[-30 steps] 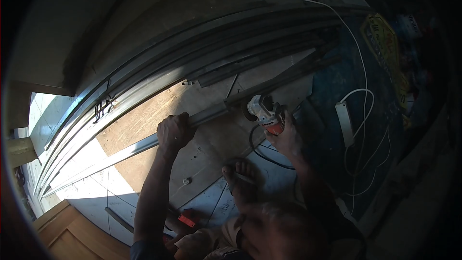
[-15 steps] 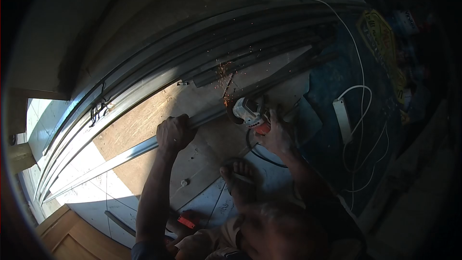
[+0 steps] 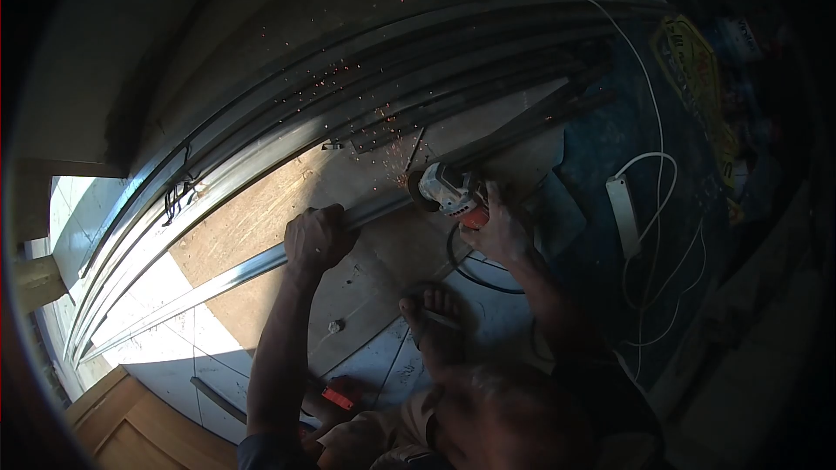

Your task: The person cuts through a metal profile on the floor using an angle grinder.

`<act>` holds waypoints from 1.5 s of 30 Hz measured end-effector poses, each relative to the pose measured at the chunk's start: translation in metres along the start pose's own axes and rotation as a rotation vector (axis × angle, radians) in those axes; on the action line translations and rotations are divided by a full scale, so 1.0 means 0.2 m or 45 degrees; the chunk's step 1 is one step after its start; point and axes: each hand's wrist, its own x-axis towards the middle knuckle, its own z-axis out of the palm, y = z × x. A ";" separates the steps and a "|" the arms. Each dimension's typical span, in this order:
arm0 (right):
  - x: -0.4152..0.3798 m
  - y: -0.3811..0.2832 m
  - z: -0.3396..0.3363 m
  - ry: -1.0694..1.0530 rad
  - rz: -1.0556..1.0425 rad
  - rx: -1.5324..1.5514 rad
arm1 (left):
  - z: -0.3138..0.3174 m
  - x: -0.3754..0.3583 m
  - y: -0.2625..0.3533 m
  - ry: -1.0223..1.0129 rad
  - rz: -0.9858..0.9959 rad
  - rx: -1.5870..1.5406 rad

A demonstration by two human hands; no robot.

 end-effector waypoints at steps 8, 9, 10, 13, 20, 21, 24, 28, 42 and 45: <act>0.03 0.02 -0.02 0.046 -0.127 -0.115 | 0.01 0.00 0.01 -0.018 -0.006 0.012; 0.04 0.01 -0.03 0.012 -0.096 -0.122 | 0.02 0.01 0.00 -0.009 -0.006 0.006; 0.04 0.01 -0.04 -0.021 -0.065 -0.129 | 0.03 0.01 0.00 0.000 -0.005 -0.002; 0.06 0.05 0.02 0.062 -0.137 -0.157 | 0.04 0.00 0.00 0.018 0.014 0.001; 0.13 0.05 0.05 -0.084 -0.047 -0.047 | 0.03 -0.05 0.05 -0.022 0.002 -0.020; 0.12 0.05 0.06 -0.068 -0.011 0.007 | 0.02 -0.05 0.05 -0.034 0.000 -0.015; 0.10 0.09 0.11 0.019 -0.007 0.063 | 0.01 -0.04 0.03 -0.032 -0.006 -0.014; 0.01 0.07 0.06 0.084 0.075 0.090 | 0.01 -0.04 0.03 -0.031 0.001 0.002; -0.04 0.07 0.04 0.061 -0.085 0.005 | 0.03 -0.05 0.02 0.075 0.055 -0.003; -0.04 0.06 0.01 0.012 -0.059 0.009 | 0.03 -0.06 0.02 0.080 0.055 -0.012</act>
